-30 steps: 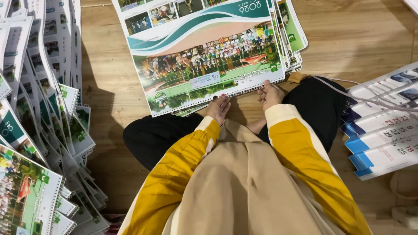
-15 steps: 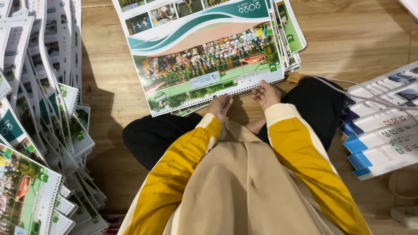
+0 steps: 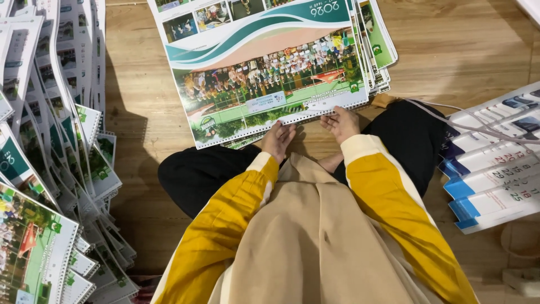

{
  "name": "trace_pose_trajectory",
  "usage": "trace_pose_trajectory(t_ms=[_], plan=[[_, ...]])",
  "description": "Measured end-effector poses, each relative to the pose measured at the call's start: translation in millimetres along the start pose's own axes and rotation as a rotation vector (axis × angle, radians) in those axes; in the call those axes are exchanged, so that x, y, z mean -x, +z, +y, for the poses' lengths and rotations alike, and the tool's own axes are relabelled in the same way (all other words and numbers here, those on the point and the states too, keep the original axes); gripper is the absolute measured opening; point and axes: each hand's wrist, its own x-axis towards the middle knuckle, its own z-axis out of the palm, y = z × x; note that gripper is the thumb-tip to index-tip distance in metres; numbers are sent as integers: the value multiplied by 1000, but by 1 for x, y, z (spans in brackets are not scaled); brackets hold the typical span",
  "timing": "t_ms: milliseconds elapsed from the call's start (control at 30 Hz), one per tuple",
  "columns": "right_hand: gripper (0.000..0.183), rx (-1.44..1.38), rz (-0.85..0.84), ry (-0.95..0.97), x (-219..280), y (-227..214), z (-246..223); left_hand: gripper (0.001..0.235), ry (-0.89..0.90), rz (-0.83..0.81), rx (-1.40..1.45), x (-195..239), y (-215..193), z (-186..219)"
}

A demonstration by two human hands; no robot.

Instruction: A person sits on the floor of a print shop, carefully picking up large printed calendar sheets one by one, aligning them with a stack, and placing them down to organize the production run.

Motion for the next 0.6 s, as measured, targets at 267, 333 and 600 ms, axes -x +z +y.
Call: trace_pose_trajectory(t_ms=[267, 333, 600], plan=[[17, 256, -33, 46, -8, -8, -3, 34, 94, -36, -19, -27, -37, -21], [19, 230, -48, 38, -9, -7, 2, 33, 91, -29, 1, -42, -44, -28], [21, 191, -77, 29, 2, 2, -1, 30, 49, -28, 4, -44, -34, -22]])
